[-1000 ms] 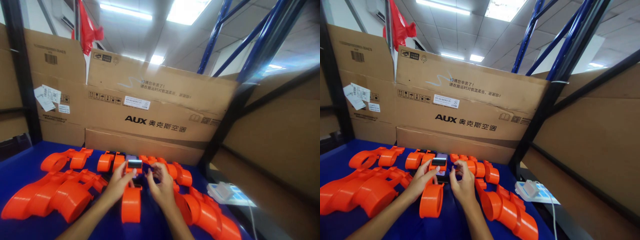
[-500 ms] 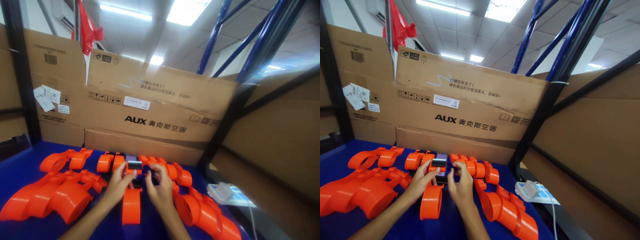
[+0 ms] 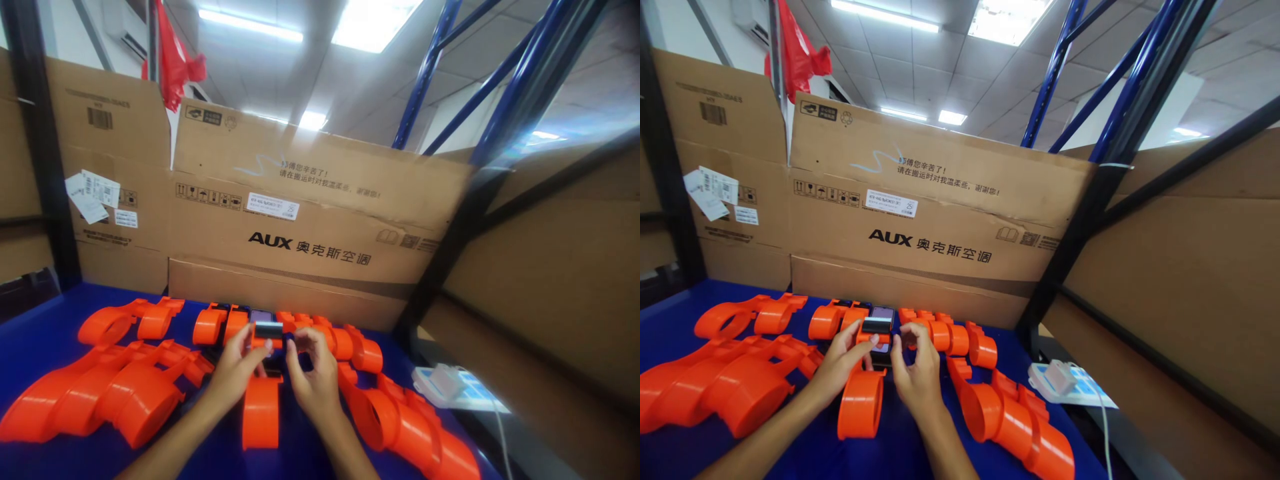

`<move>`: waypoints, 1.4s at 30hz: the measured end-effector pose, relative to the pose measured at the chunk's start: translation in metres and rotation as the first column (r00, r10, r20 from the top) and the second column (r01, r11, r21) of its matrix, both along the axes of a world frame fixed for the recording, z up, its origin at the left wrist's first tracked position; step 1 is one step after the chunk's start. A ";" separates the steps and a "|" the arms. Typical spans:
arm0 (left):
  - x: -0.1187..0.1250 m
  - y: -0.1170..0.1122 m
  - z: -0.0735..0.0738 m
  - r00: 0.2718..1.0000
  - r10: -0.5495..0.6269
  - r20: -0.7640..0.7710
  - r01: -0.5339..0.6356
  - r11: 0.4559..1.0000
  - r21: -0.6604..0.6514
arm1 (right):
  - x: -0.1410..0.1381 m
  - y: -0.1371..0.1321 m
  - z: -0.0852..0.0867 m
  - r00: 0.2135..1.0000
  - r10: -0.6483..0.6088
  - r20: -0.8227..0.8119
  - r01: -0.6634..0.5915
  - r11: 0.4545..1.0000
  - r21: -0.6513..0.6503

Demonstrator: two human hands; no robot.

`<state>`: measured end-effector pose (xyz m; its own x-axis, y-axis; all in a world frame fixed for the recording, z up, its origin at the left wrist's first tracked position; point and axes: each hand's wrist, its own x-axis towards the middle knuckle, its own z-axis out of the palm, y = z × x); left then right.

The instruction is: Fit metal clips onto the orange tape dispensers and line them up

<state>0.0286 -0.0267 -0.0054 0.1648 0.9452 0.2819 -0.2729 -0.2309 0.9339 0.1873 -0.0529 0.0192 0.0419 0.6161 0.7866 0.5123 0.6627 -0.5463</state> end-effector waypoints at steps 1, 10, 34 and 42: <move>0.000 0.000 0.001 1.000 -0.001 0.011 0.001 1.000 0.001 | -0.001 0.001 -0.002 0.999 0.028 -0.032 -0.029 0.999 -0.020; -0.001 -0.001 0.006 0.999 0.037 0.037 -0.037 0.999 -0.014 | -0.002 0.006 -0.011 0.982 0.006 -0.188 -0.014 0.999 -0.041; -0.002 -0.002 0.005 1.000 -0.013 0.018 0.014 1.000 -0.020 | 0.013 0.003 0.003 0.956 0.146 0.255 -0.138 0.989 -0.048; -0.003 -0.001 0.003 1.000 -0.023 0.006 0.023 0.998 -0.051 | 0.020 0.002 0.011 0.915 0.166 0.367 -0.153 0.986 -0.064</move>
<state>0.0260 -0.0280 -0.0021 0.1854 0.9544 0.2341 -0.2830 -0.1762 0.9428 0.2075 -0.0514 0.0301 -0.3491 0.6167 0.7056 0.5710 0.7370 -0.3616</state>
